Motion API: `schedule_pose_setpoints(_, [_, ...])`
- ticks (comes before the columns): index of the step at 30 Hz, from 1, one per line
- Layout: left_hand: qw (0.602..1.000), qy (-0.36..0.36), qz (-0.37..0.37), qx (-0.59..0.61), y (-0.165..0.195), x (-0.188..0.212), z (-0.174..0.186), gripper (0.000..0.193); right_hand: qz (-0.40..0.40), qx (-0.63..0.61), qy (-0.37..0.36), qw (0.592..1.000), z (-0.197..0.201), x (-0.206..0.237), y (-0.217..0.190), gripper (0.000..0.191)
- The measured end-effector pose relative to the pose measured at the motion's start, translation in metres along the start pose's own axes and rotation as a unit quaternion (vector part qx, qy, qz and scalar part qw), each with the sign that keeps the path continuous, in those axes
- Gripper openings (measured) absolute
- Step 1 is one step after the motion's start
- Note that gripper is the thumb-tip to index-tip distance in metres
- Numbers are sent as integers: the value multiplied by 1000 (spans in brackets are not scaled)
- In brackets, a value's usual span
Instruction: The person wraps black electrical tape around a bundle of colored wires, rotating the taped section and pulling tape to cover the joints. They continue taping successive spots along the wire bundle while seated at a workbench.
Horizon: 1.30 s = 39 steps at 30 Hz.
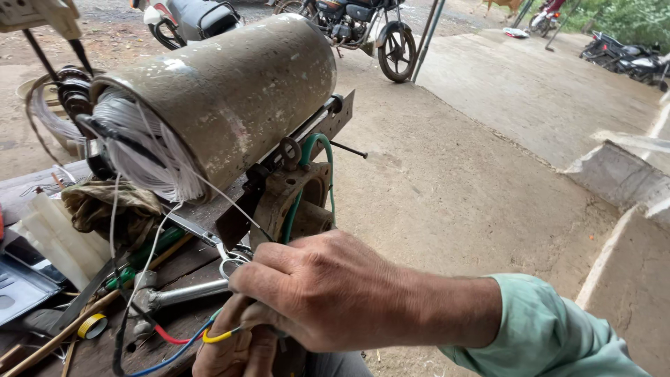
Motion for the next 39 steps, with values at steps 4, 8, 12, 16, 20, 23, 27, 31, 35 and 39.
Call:
schedule_pose_setpoints(4, [981, 15, -84, -172, -2, 5, 18, 40, 52, -83, -47, 994, -5, 5, 6, 29])
schedule_pose_setpoints(8, [994, -22, 88, 64, -36, 8, 41, 43, 75, -97, -46, 991, -17, 12, 19, 24])
schedule_pose_setpoints(12, [926, 11, 162, 341, -57, 25, 42, 46, 120, -105, -34, 987, -24, 17, 22, 24])
schedule_pose_setpoints(16, [885, 42, 168, 433, -51, 21, 31, 49, 133, -79, 5, 988, -27, 10, 18, 22])
schedule_pose_setpoints(20, [872, 153, 272, 377, -48, -7, 13, 56, 117, 35, 69, 990, -26, 5, 4, 21])
schedule_pose_setpoints(23, [858, 228, 330, 321, -40, -8, -1, 63, 56, 109, 38, 992, -25, 1, -1, 24])
schedule_pose_setpoints(27, [944, 25, 41, 325, 13, -8, -24, 68, 24, 122, -6, 992, -14, 0, -5, 16])
schedule_pose_setpoints(31, [983, -10, -40, 182, 18, -5, -23, 54, 13, 81, 24, 996, -3, -2, -9, 14])
schedule_pose_setpoints(35, [998, 29, -38, 47, 10, -3, -4, 38, 6, 7, -10, 1000, -6, 0, -3, 16])
schedule_pose_setpoints(39, [998, -15, 43, 40, -8, 6, 22, 34, 50, -64, -44, 996, -8, 7, 9, 15])
Point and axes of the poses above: each hand's wrist, its own x-axis away from the middle knuckle, its own z-axis out of the back of the hand, y = z × x, the point moved 6 cm from there along -x, towards the middle knuckle, and after that the axes turned 6 degrees about y, right-handed, at the moved point
